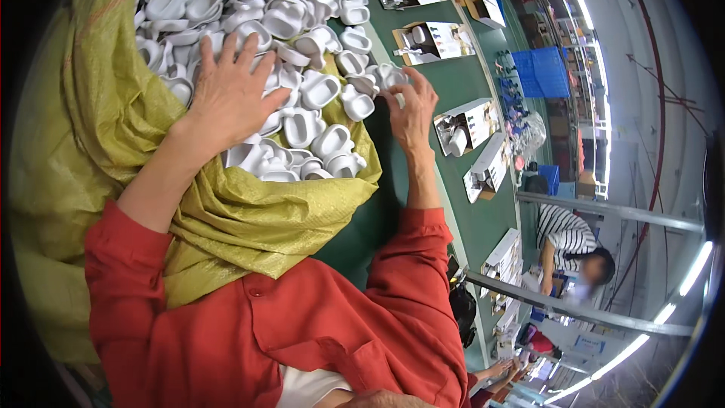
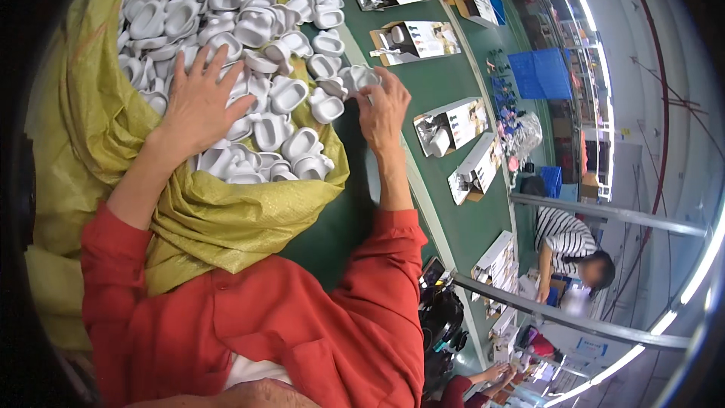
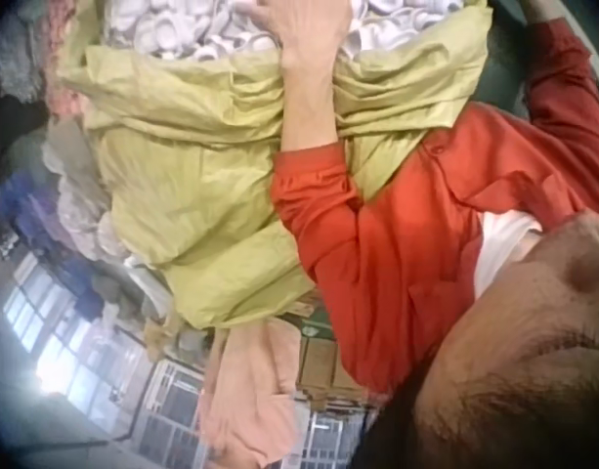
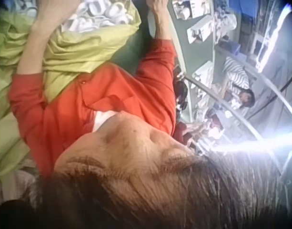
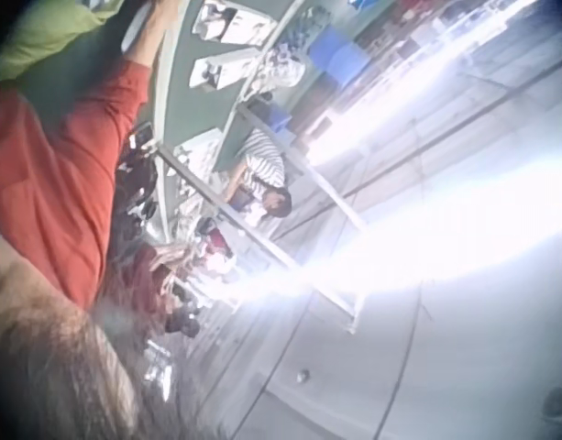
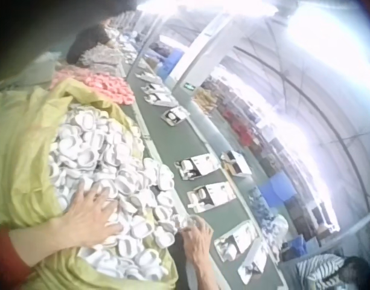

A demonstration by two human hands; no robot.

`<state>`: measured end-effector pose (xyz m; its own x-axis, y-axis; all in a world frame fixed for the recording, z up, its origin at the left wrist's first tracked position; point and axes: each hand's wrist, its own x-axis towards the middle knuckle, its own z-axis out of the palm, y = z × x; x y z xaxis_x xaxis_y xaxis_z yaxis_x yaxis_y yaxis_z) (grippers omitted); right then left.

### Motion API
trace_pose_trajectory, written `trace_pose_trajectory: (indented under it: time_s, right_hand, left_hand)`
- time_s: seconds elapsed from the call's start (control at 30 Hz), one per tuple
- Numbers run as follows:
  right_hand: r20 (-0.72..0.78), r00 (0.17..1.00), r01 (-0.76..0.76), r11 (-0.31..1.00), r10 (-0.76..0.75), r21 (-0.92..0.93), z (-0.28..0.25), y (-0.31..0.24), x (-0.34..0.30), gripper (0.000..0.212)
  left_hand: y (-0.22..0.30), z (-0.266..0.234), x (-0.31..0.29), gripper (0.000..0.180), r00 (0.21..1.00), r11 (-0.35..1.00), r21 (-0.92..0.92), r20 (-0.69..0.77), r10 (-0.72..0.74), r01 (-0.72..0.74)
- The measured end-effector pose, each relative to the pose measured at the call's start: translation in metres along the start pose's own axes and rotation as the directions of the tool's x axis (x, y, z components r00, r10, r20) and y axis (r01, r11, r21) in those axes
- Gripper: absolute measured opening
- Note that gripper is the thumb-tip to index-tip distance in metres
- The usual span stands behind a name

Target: Picking small white plastic components from a large sack and placing them into individual packaging boxes on a production line.

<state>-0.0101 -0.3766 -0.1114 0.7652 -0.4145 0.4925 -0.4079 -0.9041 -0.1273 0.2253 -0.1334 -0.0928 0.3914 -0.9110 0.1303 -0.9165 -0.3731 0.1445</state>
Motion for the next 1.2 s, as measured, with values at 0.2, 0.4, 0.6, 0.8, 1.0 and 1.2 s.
trace_pose_trajectory:
  time_s: [0.2, 0.4, 0.6, 0.8, 1.0, 1.2]
  right_hand:
    - [0.081, 0.903, -0.389, 0.884, 0.421, -0.257, -0.095, 0.055, -0.061, 0.012]
    - [-0.024, 0.845, -0.367, 0.546, 0.534, -0.753, -0.087, 0.087, -0.099, 0.045]
    - [0.004, 0.998, -0.068, 0.997, 0.068, -0.045, -0.009, -0.010, -0.017, 0.031]
    - [0.070, 0.987, -0.140, 0.990, 0.142, -0.032, 0.021, 0.023, -0.005, 0.016]
    - [-0.057, 0.922, -0.378, 0.861, 0.382, -0.340, -0.043, 0.082, -0.065, 0.027]
    - [-0.188, 0.957, -0.265, 0.933, 0.223, -0.244, -0.036, 0.033, -0.054, 0.030]
  left_hand:
    - [-0.007, -0.001, -0.004, 0.062, 0.999, 0.999, 0.039, -0.040, 0.016, -0.015]
    - [-0.006, 0.003, -0.001, 0.063, 0.997, 0.998, 0.044, -0.073, 0.036, -0.033]
    - [-0.007, 0.003, -0.005, 0.060, 0.999, 0.998, 0.062, -0.045, 0.019, -0.016]
    - [-0.006, 0.000, -0.003, 0.060, 0.998, 0.999, 0.032, -0.048, 0.029, -0.028]
    - [-0.007, 0.001, -0.001, 0.062, 0.995, 0.999, 0.011, -0.085, 0.054, -0.054]
    - [-0.008, 0.004, -0.002, 0.062, 0.996, 0.999, 0.022, -0.074, 0.043, -0.041]
